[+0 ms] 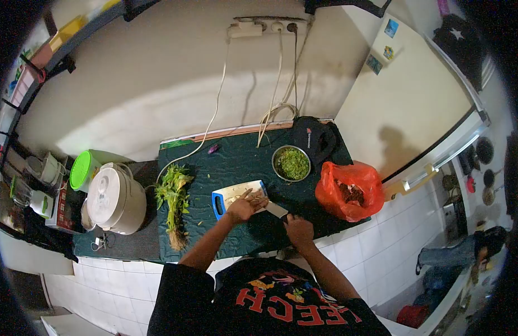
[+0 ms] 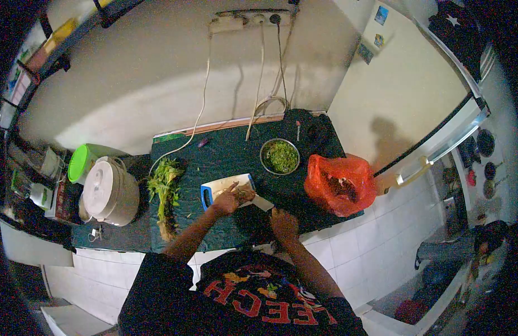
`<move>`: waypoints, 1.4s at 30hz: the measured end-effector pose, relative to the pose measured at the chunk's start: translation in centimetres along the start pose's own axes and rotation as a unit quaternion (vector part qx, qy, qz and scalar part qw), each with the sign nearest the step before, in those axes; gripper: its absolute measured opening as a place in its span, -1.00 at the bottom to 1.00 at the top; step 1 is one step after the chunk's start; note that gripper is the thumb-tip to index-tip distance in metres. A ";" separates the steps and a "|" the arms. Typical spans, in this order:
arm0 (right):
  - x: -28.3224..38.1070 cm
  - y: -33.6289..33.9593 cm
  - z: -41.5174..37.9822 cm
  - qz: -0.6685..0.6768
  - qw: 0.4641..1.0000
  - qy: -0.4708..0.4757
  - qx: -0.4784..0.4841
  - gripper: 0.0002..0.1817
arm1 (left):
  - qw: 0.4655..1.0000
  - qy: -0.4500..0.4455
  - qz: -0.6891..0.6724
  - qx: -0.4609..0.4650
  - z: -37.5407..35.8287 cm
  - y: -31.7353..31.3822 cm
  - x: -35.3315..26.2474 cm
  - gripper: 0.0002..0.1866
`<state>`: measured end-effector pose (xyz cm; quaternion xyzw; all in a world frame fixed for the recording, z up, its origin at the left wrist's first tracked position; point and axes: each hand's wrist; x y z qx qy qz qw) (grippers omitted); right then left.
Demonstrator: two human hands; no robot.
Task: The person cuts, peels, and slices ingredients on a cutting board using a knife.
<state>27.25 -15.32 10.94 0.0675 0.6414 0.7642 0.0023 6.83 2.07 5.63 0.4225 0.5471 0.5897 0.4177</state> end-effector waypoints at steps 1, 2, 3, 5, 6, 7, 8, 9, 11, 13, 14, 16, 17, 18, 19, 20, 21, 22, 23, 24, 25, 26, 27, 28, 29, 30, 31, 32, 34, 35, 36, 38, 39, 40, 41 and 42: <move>0.0 0.4 -0.1 -0.018 0.999 -0.004 0.026 -0.68 | 0.999 -0.018 0.024 0.037 -0.2 -0.1 0.6 -0.48; -0.2 0.5 -0.2 -0.020 0.999 -0.002 0.027 -0.68 | 0.999 -0.017 0.023 0.036 -0.3 -0.5 1.2 -0.48; -0.4 0.5 -0.3 -0.022 0.999 0.000 0.033 -0.68 | 0.999 0.007 -0.001 -0.038 -0.3 -2.0 2.1 -0.49; -0.8 0.2 -0.6 -0.026 0.999 0.003 0.040 -0.69 | 0.993 0.031 -0.026 -0.114 -0.4 -3.0 3.3 -0.50; -0.9 0.1 -0.7 -0.030 0.999 -0.002 0.045 -0.68 | 0.991 0.034 -0.021 -0.128 -0.4 -3.2 3.9 -0.52; -0.9 0.0 -0.9 -0.035 0.998 -0.007 0.050 -0.68 | 0.989 0.037 -0.016 -0.143 -0.4 -3.5 4.3 -0.53; -1.0 0.0 -1.1 -0.038 0.998 -0.008 0.051 -0.68 | 0.988 0.064 0.005 -0.141 -0.3 -3.7 4.7 -0.58; -1.0 0.3 -1.2 -0.039 0.998 -0.016 0.052 -0.68 | 0.988 0.064 0.002 -0.143 -0.1 -3.7 4.8 -0.58; -0.8 1.0 -1.7 -0.041 0.997 -0.026 0.055 -0.67 | 0.969 0.191 -0.014 -0.155 0.1 -3.4 5.0 -0.62; -0.4 2.5 -2.4 0.035 0.992 -0.106 0.057 -0.66 | 0.933 0.313 -0.155 -0.092 0.3 0.0 4.4 -0.63; -0.3 3.2 -2.7 0.035 0.992 -0.106 0.059 -0.66 | 0.860 0.422 -0.287 -0.026 0.3 1.3 4.2 -0.63; 0.0 4.4 -3.8 0.136 0.978 -0.152 0.043 -0.65 | 0.863 0.433 -0.251 -0.067 -0.9 0.8 3.4 -0.62; 0.1 4.9 -4.4 0.136 0.978 -0.151 0.046 -0.65 | 0.865 0.441 -0.212 -0.109 -1.8 0.5 2.7 -0.61; 0.1 5.2 -5.1 0.138 0.974 -0.172 0.058 -0.64 | 0.880 0.414 -0.198 -0.122 -2.8 0.6 2.0 -0.56; 0.1 5.3 -5.7 0.140 0.969 -0.193 0.071 -0.64 | 0.879 0.416 -0.199 -0.120 -3.5 0.5 1.4 -0.56; 0.1 5.3 -6.3 0.140 0.969 -0.191 0.074 -0.64 | 0.903 0.378 -0.171 -0.115 -4.2 0.3 0.9 -0.59; 0.0 5.2 -6.9 0.148 0.963 -0.208 0.085 -0.62 | 0.923 0.340 -0.143 -0.108 -5.1 0.1 0.5 -0.62; -0.1 5.0 -7.4 0.156 0.957 -0.224 0.096 -0.61 | 0.924 0.342 -0.143 -0.099 -5.4 -2.0 1.0 -0.62; -0.2 4.6 -8.0 0.159 0.957 -0.220 0.100 -0.61 | 0.922 0.347 -0.142 -0.096 -6.3 -3.9 1.3 -0.62; -0.3 4.3 -8.5 0.156 0.957 -0.228 0.083 -0.60 | 0.931 0.315 -0.140 -0.125 -7.0 -3.9 1.4 -0.60; -0.5 4.0 -8.9 0.154 0.957 -0.239 0.066 -0.60 | 0.938 0.280 -0.137 -0.152 -7.6 -4.0 1.5 -0.58; -0.9 3.8 -9.1 0.144 0.950 -0.256 0.110 -0.58 | 0.947 0.256 -0.114 -0.155 -8.1 -4.0 1.8 -0.50; -1.0 3.4 -9.4 0.145 0.949 -0.255 0.111 -0.58 | 0.947 0.257 -0.114 -0.154 -8.2 -4.0 2.0 -0.50; -1.1 3.4 -9.6 0.147 0.945 -0.269 0.111 -0.57 | 0.950 0.246 -0.111 -0.156 -8.0 -4.1 2.1 -0.51; -1.1 3.3 -9.6 0.148 0.941 -0.283 0.110 -0.57 | 0.953 0.234 -0.109 -0.157 -7.9 -4.2 2.3 -0.51; -0.5 4.2 -9.2 0.140 0.937 -0.299 0.116 -0.57 | 0.953 0.233 -0.108 -0.158 -7.7 -4.5 2.6 -0.51; -0.4 4.3 -9.2 0.140 0.937 -0.300 0.115 -0.57 | 0.954 0.225 -0.104 -0.168 -7.4 -4.8 3.0 -0.52; -0.4 4.3 -9.3 0.146 0.934 -0.304 0.113 -0.57 | 0.955 0.215 -0.099 -0.178 -7.2 -5.2 3.3 -0.52; -0.3 4.3 -9.4 0.153 0.931 -0.312 0.109 -0.58 | 0.917 0.310 -0.191 -0.163 -5.9 -4.4 4.1 -0.55; -0.3 4.4 -9.5 0.157 0.923 -0.329 0.119 -0.58 | 0.861 0.401 -0.279 -0.144 -5.1 -4.0 4.7 -0.57; -0.2 4.6 -9.6 0.162 0.915 -0.347 0.129 -0.59 | 0.949 0.242 -0.136 -0.148 -5.2 -5.3 6.5 -0.60; 0.1 5.4 -9.8 0.161 0.913 -0.352 0.128 -0.60 | 0.943 0.280 -0.121 -0.137 -3.6 -7.7 8.2 -0.60; 0.1 5.7 -10.0 0.161 0.912 -0.354 0.129 -0.60 | 0.933 0.320 -0.104 -0.125 -2.8 -8.2 8.9 -0.61; -0.1 5.5 -10.4 0.159 0.918 -0.342 0.123 -0.60 | 0.896 0.380 -0.215 -0.080 -1.7 -1.3 8.0 -0.59; -0.1 5.6 -10.7 0.156 0.917 -0.345 0.125 -0.60 | 0.896 0.379 -0.219 -0.078 -1.1 -1.8 8.7 -0.59; -0.1 5.8 -10.9 0.157 0.918 -0.343 0.122 -0.59 | 0.929 0.323 -0.128 -0.128 -0.7 -2.3 9.2 -0.58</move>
Point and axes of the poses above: each hand's wrist, its own z-axis towards the middle knuckle, its own y-axis out of the back of the hand, x = y × z, and after that the axes turned 5 degrees about -x, right-handed
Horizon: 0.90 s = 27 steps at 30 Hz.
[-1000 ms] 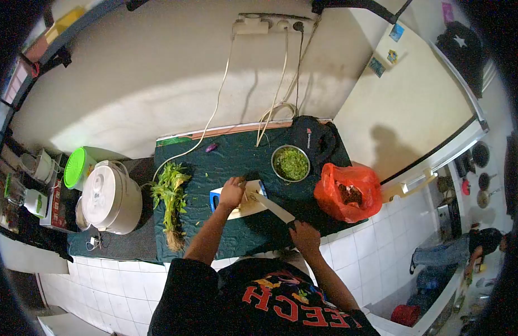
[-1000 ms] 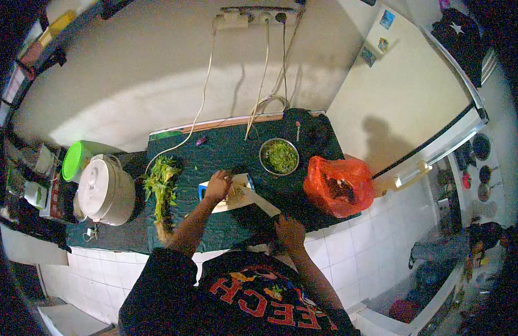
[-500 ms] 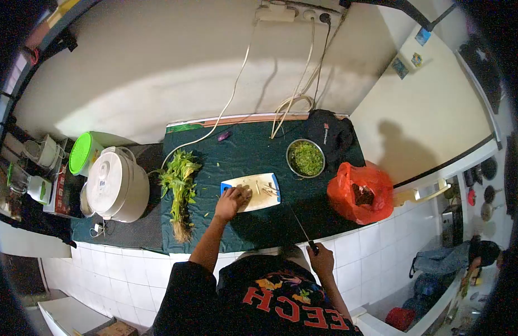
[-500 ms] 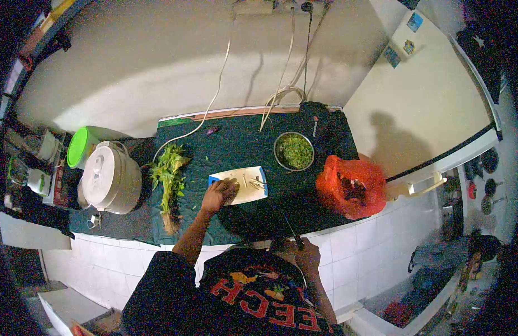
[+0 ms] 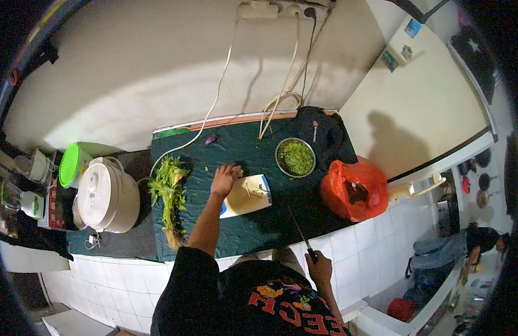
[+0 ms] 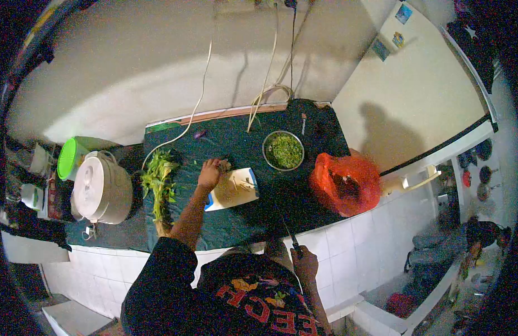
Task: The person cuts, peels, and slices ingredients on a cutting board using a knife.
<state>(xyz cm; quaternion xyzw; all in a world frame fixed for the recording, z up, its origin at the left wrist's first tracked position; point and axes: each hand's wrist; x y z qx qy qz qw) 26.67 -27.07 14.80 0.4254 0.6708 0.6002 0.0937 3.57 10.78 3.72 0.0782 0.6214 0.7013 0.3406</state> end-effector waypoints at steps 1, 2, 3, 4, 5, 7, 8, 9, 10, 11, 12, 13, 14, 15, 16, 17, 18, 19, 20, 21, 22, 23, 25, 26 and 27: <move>-0.1 0.1 -0.1 0.002 1.000 0.003 -0.003 -0.59 | 0.992 -0.081 0.066 -0.067 0.4 -0.5 0.1 -0.57; -0.5 -0.1 -0.2 0.002 1.000 0.012 -0.015 -0.58 | 0.991 -0.099 0.046 -0.076 0.7 -1.1 0.0 -0.55; -0.9 -0.4 -0.2 0.003 1.000 0.010 -0.014 -0.58 | 0.991 -0.101 0.046 -0.075 0.9 -1.0 -0.7 -0.55; -1.4 -0.7 -0.3 0.003 1.000 0.010 -0.016 -0.57 | 0.992 -0.123 -0.027 -0.020 0.9 -1.1 -1.7 -0.55; -1.8 -0.9 -0.4 0.004 1.000 0.011 -0.016 -0.57 | 0.984 -0.143 -0.100 0.036 0.9 -1.2 -2.7 -0.55; -1.7 -0.7 -0.5 0.010 1.000 0.024 -0.017 -0.58 | 0.961 -0.250 -0.110 0.043 0.6 -2.4 -5.0 -0.58; -1.7 -0.8 -0.4 0.001 1.000 0.020 -0.009 -0.59 | 0.954 -0.285 -0.072 0.049 0.0 -2.8 -6.4 -0.60; -1.7 -0.9 -0.2 -0.009 1.000 0.017 -0.002 -0.59 | 0.945 -0.320 -0.034 0.054 -0.7 -3.6 -6.9 -0.61; -1.6 -0.9 -0.1 -0.009 1.000 0.019 -0.002 -0.59 | 0.946 -0.319 -0.033 0.052 -1.2 -4.1 -6.8 -0.61; -1.5 -0.8 0.0 0.000 1.000 0.017 -0.001 -0.60 | 0.947 -0.317 -0.025 0.052 -1.7 -4.7 -6.7 -0.64; -1.5 -0.8 0.1 0.009 1.000 0.015 0.000 -0.60 | 0.947 -0.316 -0.018 0.052 -2.1 -5.3 -6.6 -0.66; -1.5 -0.7 0.2 0.008 1.000 0.017 -0.001 -0.60 | 0.948 -0.315 -0.018 0.050 -2.5 -5.7 -6.3 -0.66; -1.4 -0.8 0.4 0.010 1.000 0.022 -0.009 -0.60 | 0.970 -0.227 -0.058 0.061 -3.0 -6.0 -5.6 -0.68; -1.4 -0.9 0.5 0.012 0.999 0.028 -0.015 -0.60 | 0.983 -0.135 -0.097 0.072 -3.9 -6.7 -4.6 -0.69; -1.5 -1.1 0.6 0.014 0.999 0.030 -0.013 -0.60 | 0.985 -0.156 -0.077 -0.009 -4.8 -9.6 -2.5 -0.71; -1.7 -1.4 0.8 0.021 0.999 0.041 -0.014 -0.60 | 0.985 -0.154 -0.074 -0.009 -5.3 -9.1 -1.6 -0.71; -1.8 -1.6 0.9 0.029 0.998 0.051 -0.016 -0.59 | 0.986 -0.141 -0.090 -0.014 -5.7 -8.2 -0.9 -0.72; -1.2 -1.3 0.8 0.030 0.998 0.052 -0.016 -0.59 | 0.986 -0.128 -0.107 -0.019 -6.0 -7.1 -0.4 -0.72; -0.7 -0.9 0.8 0.024 0.999 0.048 -0.008 -0.59 | 0.987 -0.132 -0.095 -0.010 -6.2 -6.1 0.0 -0.73; -0.2 -0.7 0.8 0.018 0.999 0.043 -0.001 -0.59 | 0.987 -0.132 -0.094 -0.010 -6.3 -4.9 0.3 -0.73; -0.1 -0.7 0.9 0.019 0.999 0.044 0.000 -0.59 | 0.991 -0.100 -0.083 0.032 -6.6 -3.9 0.5 -0.73; 0.0 -0.9 1.0 0.027 0.998 0.059 0.003 -0.59 | 0.993 -0.067 -0.071 0.073 -6.8 -3.0 0.7 -0.73; 0.3 -1.1 1.2 0.037 0.996 0.076 0.006 -0.58 | 0.994 -0.084 -0.050 0.053 -6.9 -1.9 0.7 -0.73; 0.6 -1.2 1.3 0.041 0.995 0.090 0.004 -0.58 | 0.994 -0.094 -0.019 0.058 -6.8 -1.4 0.7 -0.73; 0.8 -1.3 1.4 0.045 0.993 0.105 0.002 -0.58 | 0.992 -0.104 0.012 0.064 -6.8 -1.3 0.7 -0.73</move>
Point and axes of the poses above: each hand's wrist, its own z-axis towards the middle knuckle, its own y-axis out of the back of the hand, x = y × z, and after that the axes turned 5 degrees about -x, right-handed
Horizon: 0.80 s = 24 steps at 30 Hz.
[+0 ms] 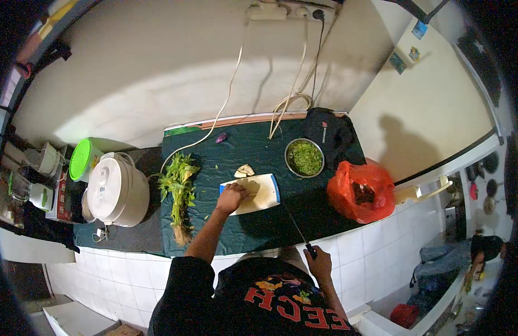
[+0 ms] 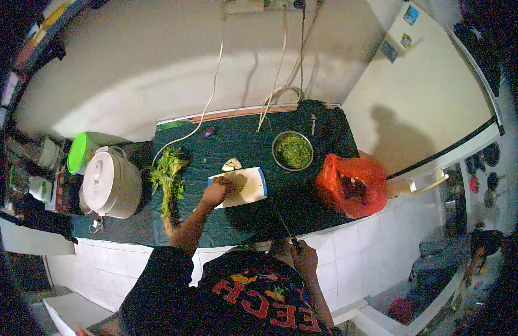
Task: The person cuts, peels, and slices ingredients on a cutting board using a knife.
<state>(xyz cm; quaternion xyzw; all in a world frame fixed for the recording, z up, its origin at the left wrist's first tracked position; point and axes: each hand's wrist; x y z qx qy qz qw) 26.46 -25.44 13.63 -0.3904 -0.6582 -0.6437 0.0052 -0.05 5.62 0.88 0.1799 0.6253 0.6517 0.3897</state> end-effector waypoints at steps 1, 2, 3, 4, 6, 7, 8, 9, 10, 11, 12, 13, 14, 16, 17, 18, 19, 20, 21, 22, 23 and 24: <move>0.2 -0.1 0.2 0.001 1.000 0.001 0.001 -0.58 | 1.000 0.001 0.001 0.000 0.0 0.1 0.0 -0.73; 0.3 -0.2 0.4 0.013 1.000 0.009 -0.003 -0.57 | 0.999 0.035 0.016 -0.026 0.1 0.1 -0.1 -0.73; 0.4 -0.3 0.5 0.025 1.000 0.017 -0.006 -0.57 | 0.996 0.069 0.030 -0.052 0.2 0.0 -0.1 -0.73; 0.4 -0.4 0.7 0.025 1.000 0.018 -0.006 -0.57 | 0.996 0.070 0.030 -0.052 0.3 1.3 -0.6 -0.73; 0.3 -0.7 1.0 0.009 1.000 0.022 -0.020 -0.57 | 0.996 0.081 0.017 -0.030 0.4 3.6 -1.6 -0.73; 0.1 -0.9 1.0 0.009 1.000 0.023 -0.019 -0.57 | 0.996 0.083 0.017 -0.030 0.4 2.6 -1.6 -0.73; 0.0 -1.0 1.1 0.006 1.000 0.027 -0.015 -0.57 | 0.995 0.058 0.043 -0.066 0.6 1.3 -1.6 -0.75; -0.2 -1.2 1.3 0.004 0.999 0.031 -0.011 -0.56 | 0.992 0.033 0.069 -0.103 0.8 0.9 -1.9 -0.77; -0.7 -1.7 1.4 0.004 0.999 0.031 -0.011 -0.56 | 0.992 0.033 0.070 -0.103 0.9 0.6 -2.2 -0.77; -1.3 -2.4 1.4 0.002 0.999 0.039 -0.003 -0.56 | 0.994 0.037 0.072 -0.069 1.0 0.2 -2.6 -0.78; -1.6 -2.7 1.5 -0.001 0.999 0.047 0.005 -0.55 | 0.996 0.039 0.074 -0.036 1.2 -0.1 -3.0 -0.80; -1.9 -3.0 1.6 -0.002 0.999 0.045 0.003 -0.55 | 0.994 0.044 0.096 -0.038 1.4 -0.5 -3.4 -0.80; -2.2 -3.5 1.5 -0.024 0.998 0.065 0.005 -0.56 | 0.994 0.042 0.094 -0.039 1.7 -0.8 -3.7 -0.80; -1.4 -3.4 1.4 -0.047 0.995 0.084 0.009 -0.56 | 0.992 0.101 0.069 -0.036 2.5 -0.9 -4.8 -0.80; -0.1 -2.8 1.5 -0.059 0.990 0.126 0.016 -0.58 | 0.992 0.101 0.069 -0.035 2.8 -1.2 -5.3 -0.80; 0.6 -2.7 1.4 -0.069 0.983 0.167 0.023 -0.59 | 0.992 0.095 0.074 -0.041 3.0 -1.5 -5.7 -0.79; 0.0 -4.0 1.8 -0.074 0.977 0.200 0.005 -0.61 | 0.992 0.088 0.080 -0.046 3.1 -1.7 -6.1 -0.78; 0.3 -4.8 2.1 -0.073 0.977 0.198 0.005 -0.61 | 0.992 0.087 0.080 -0.045 3.3 -1.7 -6.5 -0.78; 1.0 -5.5 2.6 -0.062 0.978 0.200 -0.011 -0.62 | 0.992 0.088 0.080 -0.045 3.4 -1.8 -6.8 -0.77; 1.6 -6.3 3.3 -0.051 0.978 0.202 -0.026 -0.62 | 0.992 0.089 0.079 -0.045 3.4 -1.9 -7.1 -0.76; 2.0 -7.3 4.1 -0.050 0.978 0.201 -0.026 -0.62 | 0.992 0.089 0.079 -0.044 3.2 -1.9 -7.4 -0.76; 2.3 -8.5 5.1 -0.043 0.985 0.169 -0.015 -0.62 | 0.991 0.086 0.083 -0.058 2.9 -2.0 -7.5 -0.75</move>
Point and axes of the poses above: each hand's wrist, its own z-axis towards the middle knuckle, its own y-axis out of the back of the hand, x = y × z, and after that the axes turned 5 degrees about -x, right-handed
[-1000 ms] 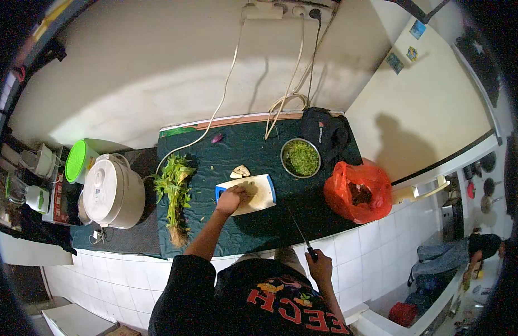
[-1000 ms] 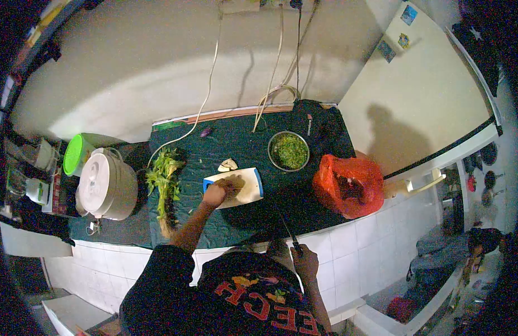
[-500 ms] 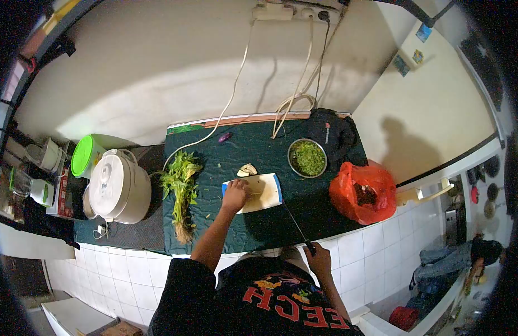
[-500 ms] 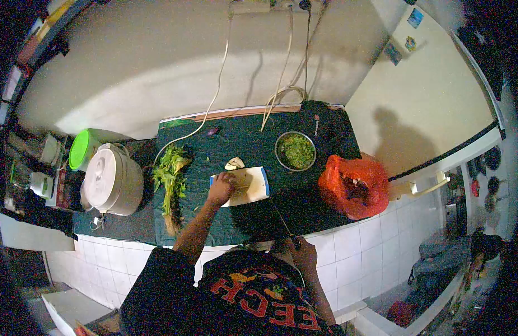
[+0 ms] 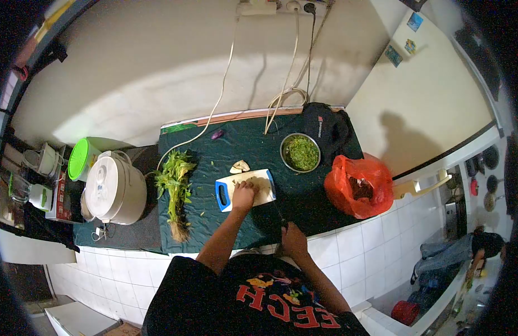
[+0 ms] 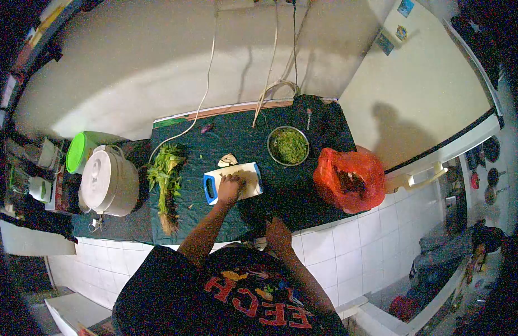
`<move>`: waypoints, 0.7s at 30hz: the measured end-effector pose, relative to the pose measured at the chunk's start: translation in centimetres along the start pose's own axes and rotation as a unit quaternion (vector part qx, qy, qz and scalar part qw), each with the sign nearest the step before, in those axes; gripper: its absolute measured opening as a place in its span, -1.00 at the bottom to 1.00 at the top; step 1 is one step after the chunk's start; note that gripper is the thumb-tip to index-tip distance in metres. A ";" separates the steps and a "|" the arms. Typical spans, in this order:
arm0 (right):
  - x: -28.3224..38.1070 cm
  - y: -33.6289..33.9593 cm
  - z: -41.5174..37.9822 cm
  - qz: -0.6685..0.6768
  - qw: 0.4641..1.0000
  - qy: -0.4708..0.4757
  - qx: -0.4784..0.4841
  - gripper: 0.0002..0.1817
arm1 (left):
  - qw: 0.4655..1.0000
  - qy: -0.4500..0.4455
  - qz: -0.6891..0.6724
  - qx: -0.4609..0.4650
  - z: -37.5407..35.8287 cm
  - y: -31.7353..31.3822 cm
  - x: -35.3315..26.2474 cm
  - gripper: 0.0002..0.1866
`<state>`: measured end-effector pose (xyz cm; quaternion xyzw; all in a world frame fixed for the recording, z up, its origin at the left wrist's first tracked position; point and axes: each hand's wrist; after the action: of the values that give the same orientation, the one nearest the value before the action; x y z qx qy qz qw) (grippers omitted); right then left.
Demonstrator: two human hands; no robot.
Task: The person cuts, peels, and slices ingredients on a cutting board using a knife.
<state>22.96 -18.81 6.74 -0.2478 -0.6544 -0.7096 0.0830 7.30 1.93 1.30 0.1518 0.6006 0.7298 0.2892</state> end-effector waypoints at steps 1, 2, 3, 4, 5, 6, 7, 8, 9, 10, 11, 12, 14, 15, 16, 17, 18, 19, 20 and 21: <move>0.6 -0.3 1.1 0.009 0.999 -0.032 0.012 -0.62 | 1.000 -0.001 0.002 -0.015 -0.3 -0.1 0.1 -0.74; 1.2 -0.5 2.2 0.009 0.999 -0.031 0.013 -0.62 | 1.000 0.000 0.003 -0.014 -0.5 -0.2 0.2 -0.74; 2.2 0.0 3.4 0.022 0.996 -0.069 0.052 -0.62 | 1.000 -0.001 -0.014 -0.020 -0.9 -0.8 0.5 -0.73; 2.7 0.1 3.9 0.035 0.989 -0.106 0.092 -0.62 | 0.999 -0.003 -0.031 -0.026 -1.1 -1.1 0.6 -0.73; 2.5 -0.8 4.0 0.037 0.989 -0.106 0.093 -0.62 | 0.999 -0.003 -0.030 -0.024 -1.3 -1.3 0.6 -0.73; 1.9 -2.5 4.5 0.026 0.997 -0.063 0.032 -0.63 | 0.999 -0.005 -0.032 -0.025 -1.4 -1.4 0.7 -0.73; 2.2 -2.9 4.9 0.015 0.999 -0.021 -0.031 -0.64 | 0.999 -0.008 -0.033 -0.025 -1.4 -1.4 0.9 -0.73; 2.2 -3.1 5.2 0.016 0.999 -0.022 -0.033 -0.64 | 0.999 -0.010 -0.032 -0.025 -1.3 -1.3 0.9 -0.73; 2.9 -2.0 5.9 0.023 0.998 -0.061 0.019 -0.65 | 0.999 -0.005 -0.039 -0.022 -1.3 -1.2 0.8 -0.73; 3.3 -1.3 6.4 0.028 0.992 -0.100 0.071 -0.66 | 0.999 0.001 -0.048 -0.018 -1.2 -1.0 0.7 -0.73; 3.7 -0.7 6.6 0.028 0.992 -0.100 0.072 -0.66 | 0.999 0.001 -0.049 -0.018 -1.2 -0.8 0.6 -0.73; 3.8 -0.3 6.8 0.023 0.988 -0.117 0.098 -0.66 | 0.998 -0.002 -0.065 0.018 -1.1 -0.6 0.6 -0.74; 4.3 0.4 6.5 0.018 0.982 -0.136 0.127 -0.66 | 0.995 -0.004 -0.083 0.056 -1.2 -0.3 0.5 -0.74; 4.7 0.8 6.2 0.004 0.980 -0.141 0.139 -0.66 | 0.995 -0.006 -0.093 0.022 -1.4 -0.2 0.4 -0.75; 4.9 0.9 6.0 -0.010 0.978 -0.146 0.150 -0.65 | 0.995 -0.008 -0.103 -0.013 -1.6 -0.3 0.3 -0.76; 4.5 0.3 5.6 -0.012 0.977 -0.146 0.153 -0.65 | 0.994 -0.005 -0.105 -0.012 -1.7 -0.3 0.2 -0.76; 3.8 -0.9 5.2 -0.008 0.978 -0.140 0.155 -0.65 | 0.994 0.003 -0.110 -0.015 -1.7 -0.2 0.1 -0.76; 3.2 -1.9 4.8 -0.003 0.978 -0.133 0.158 -0.65 | 0.993 0.010 -0.113 -0.019 -1.7 -0.3 0.2 -0.76; 2.6 -2.9 4.5 -0.004 0.978 -0.132 0.160 -0.65 | 0.993 0.013 -0.114 -0.019 -1.8 -0.3 0.2 -0.76; 2.6 -3.2 4.4 -0.005 0.984 -0.113 0.140 -0.64 | 0.993 0.002 -0.110 -0.040 -1.8 -0.4 0.4 -0.75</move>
<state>20.39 -13.61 5.18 -0.3095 -0.7534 -0.5789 0.0388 6.04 0.76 0.43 0.0720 0.5846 0.7172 0.3724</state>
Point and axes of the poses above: each hand's wrist, its own z-axis towards the middle knuckle, its own y-axis out of the back of the hand, x = y × z, and after that the axes turned 5 degrees about -x, right-handed
